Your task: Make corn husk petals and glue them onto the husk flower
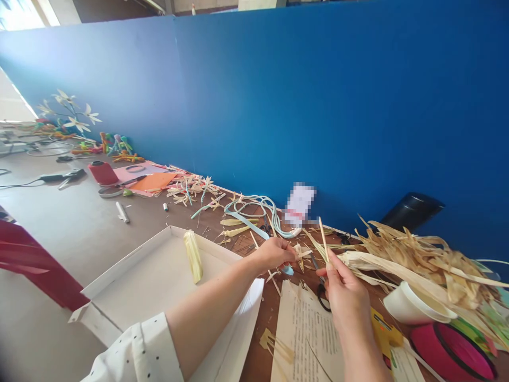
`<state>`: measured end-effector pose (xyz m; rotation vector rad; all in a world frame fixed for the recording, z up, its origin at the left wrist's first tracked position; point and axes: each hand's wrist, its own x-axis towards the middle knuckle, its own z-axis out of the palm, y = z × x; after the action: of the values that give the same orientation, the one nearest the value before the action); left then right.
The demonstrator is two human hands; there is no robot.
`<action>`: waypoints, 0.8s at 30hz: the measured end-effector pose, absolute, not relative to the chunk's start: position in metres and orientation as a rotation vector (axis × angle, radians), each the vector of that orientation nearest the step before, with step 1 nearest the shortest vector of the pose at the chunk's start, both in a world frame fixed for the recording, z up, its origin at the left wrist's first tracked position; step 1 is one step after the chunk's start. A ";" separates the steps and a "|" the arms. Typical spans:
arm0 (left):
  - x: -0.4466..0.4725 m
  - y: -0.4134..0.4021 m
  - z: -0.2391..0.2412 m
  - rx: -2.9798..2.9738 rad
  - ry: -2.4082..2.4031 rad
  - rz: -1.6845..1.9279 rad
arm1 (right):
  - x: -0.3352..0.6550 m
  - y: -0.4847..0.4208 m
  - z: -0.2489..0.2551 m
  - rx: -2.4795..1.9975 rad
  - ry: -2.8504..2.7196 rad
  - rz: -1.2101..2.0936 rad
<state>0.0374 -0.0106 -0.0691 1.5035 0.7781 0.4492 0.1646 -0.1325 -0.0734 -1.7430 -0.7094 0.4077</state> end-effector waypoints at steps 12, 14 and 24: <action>0.037 -0.010 -0.076 1.558 0.794 0.478 | 0.150 -0.126 -0.085 -1.760 -0.932 0.719; 0.037 -0.011 -0.074 1.584 0.816 0.462 | 0.151 -0.126 -0.085 -1.926 -1.080 0.505; 0.032 -0.008 -0.063 1.696 0.805 0.266 | 0.181 -0.134 -0.083 -2.208 -0.975 0.104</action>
<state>0.0321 -0.0082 -0.0633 1.6958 0.8048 0.2656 0.1807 -0.1337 -0.0834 -2.2077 -0.9754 0.1039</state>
